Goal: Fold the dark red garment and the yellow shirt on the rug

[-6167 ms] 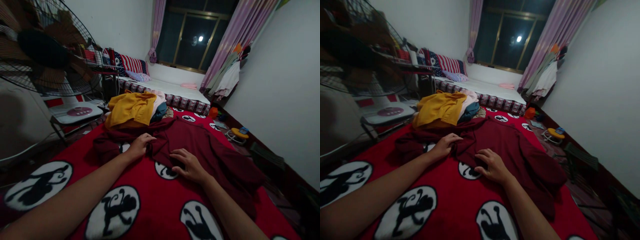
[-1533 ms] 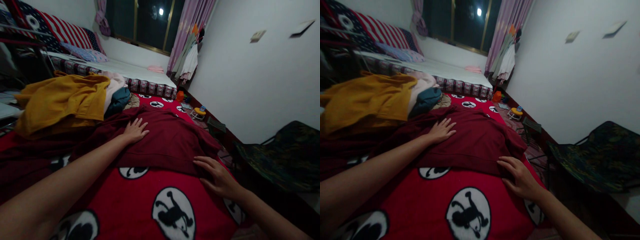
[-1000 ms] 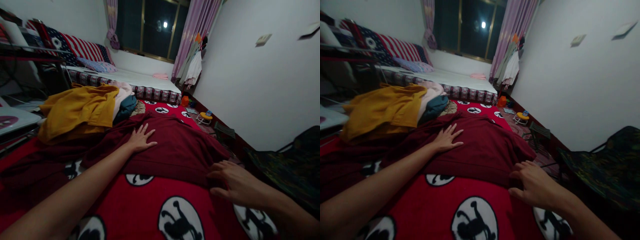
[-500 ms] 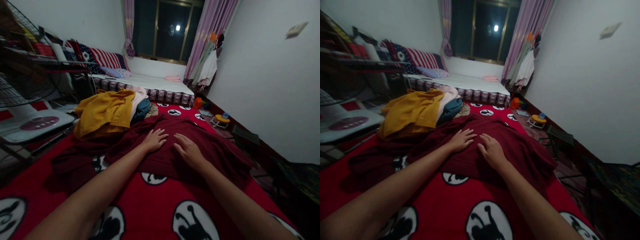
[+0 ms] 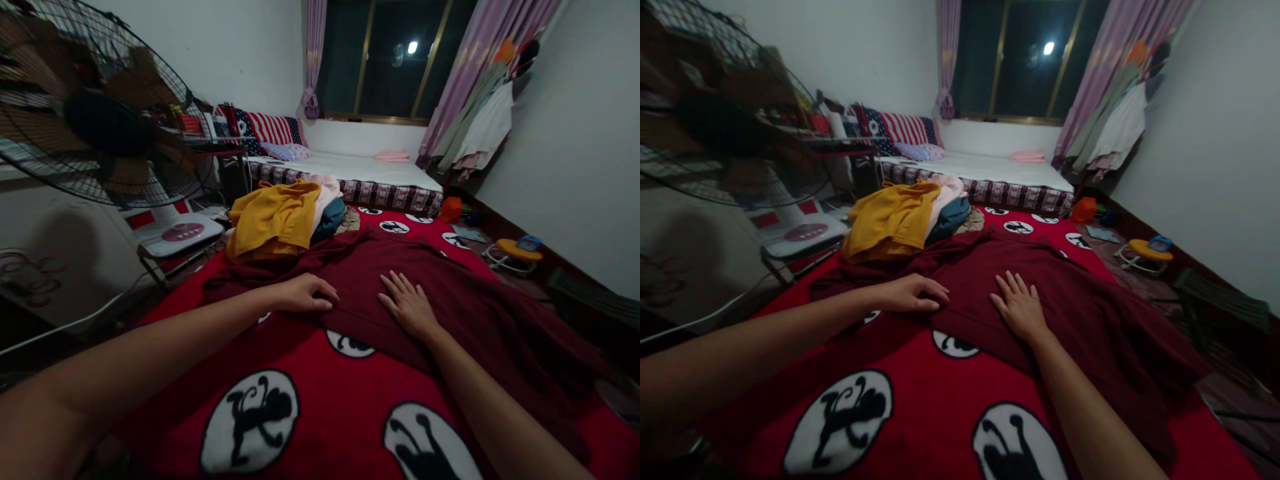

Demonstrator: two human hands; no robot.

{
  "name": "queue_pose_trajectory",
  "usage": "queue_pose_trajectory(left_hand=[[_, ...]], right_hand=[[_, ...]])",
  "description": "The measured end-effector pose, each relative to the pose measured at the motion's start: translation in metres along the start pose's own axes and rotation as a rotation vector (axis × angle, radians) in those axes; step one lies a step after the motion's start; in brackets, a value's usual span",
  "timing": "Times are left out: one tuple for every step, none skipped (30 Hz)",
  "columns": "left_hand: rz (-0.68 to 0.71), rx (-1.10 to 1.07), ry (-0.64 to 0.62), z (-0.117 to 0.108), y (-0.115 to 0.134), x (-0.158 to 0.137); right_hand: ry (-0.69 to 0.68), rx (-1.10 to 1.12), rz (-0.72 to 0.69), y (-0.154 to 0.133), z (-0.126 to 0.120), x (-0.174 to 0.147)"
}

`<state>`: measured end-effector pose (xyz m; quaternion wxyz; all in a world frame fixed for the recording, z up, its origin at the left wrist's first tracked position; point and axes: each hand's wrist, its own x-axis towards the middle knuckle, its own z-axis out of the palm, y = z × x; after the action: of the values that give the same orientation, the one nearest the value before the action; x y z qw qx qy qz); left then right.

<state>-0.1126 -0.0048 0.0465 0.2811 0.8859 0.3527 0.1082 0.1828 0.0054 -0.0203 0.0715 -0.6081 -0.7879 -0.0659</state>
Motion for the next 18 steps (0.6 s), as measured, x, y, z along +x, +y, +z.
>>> queue_pose_trajectory(left_hand=[[-0.045,-0.005,0.053,-0.011,0.000,-0.013],[-0.112,0.034,0.138,-0.023,-0.002,-0.025],[-0.195,0.119,0.245,-0.035,-0.005,-0.038],[-0.286,0.242,0.353,-0.046,-0.011,-0.049],[-0.380,0.375,0.436,-0.057,-0.018,-0.060],[-0.479,0.490,0.475,-0.066,-0.026,-0.071],[-0.577,0.557,0.468,-0.072,-0.036,-0.080],[-0.659,0.563,0.421,-0.076,-0.046,-0.089],[-0.716,0.521,0.358,-0.078,-0.057,-0.098],[-0.746,0.458,0.298,-0.078,-0.065,-0.105],[-0.750,0.392,0.249,-0.077,-0.072,-0.111],[-0.737,0.328,0.210,-0.076,-0.076,-0.117],[-0.724,0.259,0.171,-0.076,-0.077,-0.121],[-0.715,0.173,0.134,-0.078,-0.075,-0.124],[-0.720,0.072,0.097,-0.084,-0.070,-0.125],[-0.731,-0.034,0.062,-0.093,-0.061,-0.124],[-0.742,-0.111,0.042,-0.105,-0.051,-0.122],[-0.751,-0.123,0.081,-0.119,-0.038,-0.116]], right_hand=[[0.002,0.002,-0.003,0.000,0.001,0.000],[0.004,0.005,-0.004,0.000,0.001,0.000],[0.004,0.007,-0.004,0.000,0.002,0.000],[0.004,0.010,-0.002,0.000,0.002,0.000],[0.004,0.013,0.001,-0.001,0.001,0.000],[0.004,0.015,0.006,-0.001,0.001,0.000],[0.006,0.018,0.010,-0.002,0.000,0.000],[0.010,0.021,0.012,-0.002,-0.001,-0.001],[0.016,0.026,0.012,-0.003,-0.001,-0.001],[0.024,0.033,0.012,-0.003,-0.002,-0.002],[0.033,0.040,0.010,-0.004,-0.002,-0.002],[0.039,0.049,0.008,-0.004,-0.002,-0.002],[0.045,0.058,0.008,-0.005,-0.002,-0.003],[0.049,0.067,0.010,-0.005,-0.003,-0.003],[0.053,0.077,0.014,-0.006,-0.003,-0.003],[0.060,0.088,0.017,-0.007,-0.004,-0.003],[0.070,0.101,0.019,-0.007,-0.004,-0.003],[0.085,0.117,0.020,-0.008,-0.005,-0.004]])
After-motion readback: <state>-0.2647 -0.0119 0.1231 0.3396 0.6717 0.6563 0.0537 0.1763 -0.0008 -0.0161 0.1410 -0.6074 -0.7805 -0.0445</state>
